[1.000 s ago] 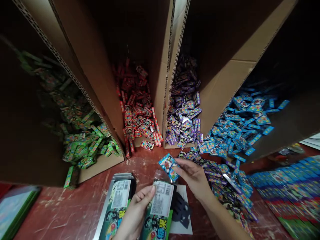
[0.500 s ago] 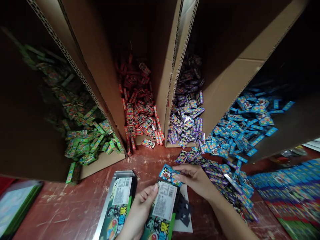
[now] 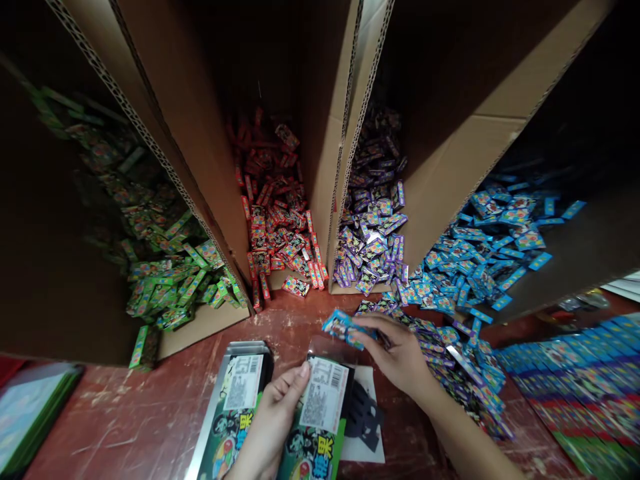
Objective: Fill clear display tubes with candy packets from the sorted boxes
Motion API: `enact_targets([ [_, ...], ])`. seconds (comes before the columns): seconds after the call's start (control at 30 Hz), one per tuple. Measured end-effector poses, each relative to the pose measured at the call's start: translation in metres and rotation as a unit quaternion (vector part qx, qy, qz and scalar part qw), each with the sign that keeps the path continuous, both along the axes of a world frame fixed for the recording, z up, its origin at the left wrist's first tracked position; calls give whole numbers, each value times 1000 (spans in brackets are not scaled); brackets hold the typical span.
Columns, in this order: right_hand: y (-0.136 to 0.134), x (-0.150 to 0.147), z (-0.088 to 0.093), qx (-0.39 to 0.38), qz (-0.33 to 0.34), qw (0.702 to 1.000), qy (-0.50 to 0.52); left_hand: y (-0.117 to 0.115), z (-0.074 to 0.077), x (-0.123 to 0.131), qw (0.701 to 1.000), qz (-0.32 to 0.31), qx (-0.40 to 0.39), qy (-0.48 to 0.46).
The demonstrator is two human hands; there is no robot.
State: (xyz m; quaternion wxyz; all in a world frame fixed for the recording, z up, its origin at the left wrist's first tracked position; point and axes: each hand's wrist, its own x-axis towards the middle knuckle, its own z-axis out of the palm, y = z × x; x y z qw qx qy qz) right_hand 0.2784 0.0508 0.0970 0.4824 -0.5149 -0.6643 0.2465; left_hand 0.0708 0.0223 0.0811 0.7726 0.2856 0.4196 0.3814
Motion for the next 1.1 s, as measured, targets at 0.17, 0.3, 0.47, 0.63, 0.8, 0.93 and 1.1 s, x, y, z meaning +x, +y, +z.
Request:
enact_targets([
  [0.17, -5, -17, -12, -16, -22, 995, 97, 1, -2, 6, 1000, -5, 0, -21],
  [0.3, -11, -18, -19, -65, 20, 992, 109, -3, -5, 8, 1000, 2, -7, -18],
  [0.47, -9, -4, -12, -154, 95, 972, 149, -6, -7, 8, 1000, -8, 4, 3],
  [0.63, -13, -11, -12, -64, 17, 992, 106, -5, -6, 10, 1000, -9, 14, 11],
  [0.8, -25, -25, -17, -43, 19, 997, 69, -5, -5, 9, 1000, -14, 7, 8],
  [0.93, -23, -17, -14, -139, 90, 969, 185, -6, -7, 9, 1000, -2, 5, 23],
  [1.1, -18, 4, 1, -157, 111, 981, 37, -7, -8, 11, 999, -6, 27, 31],
])
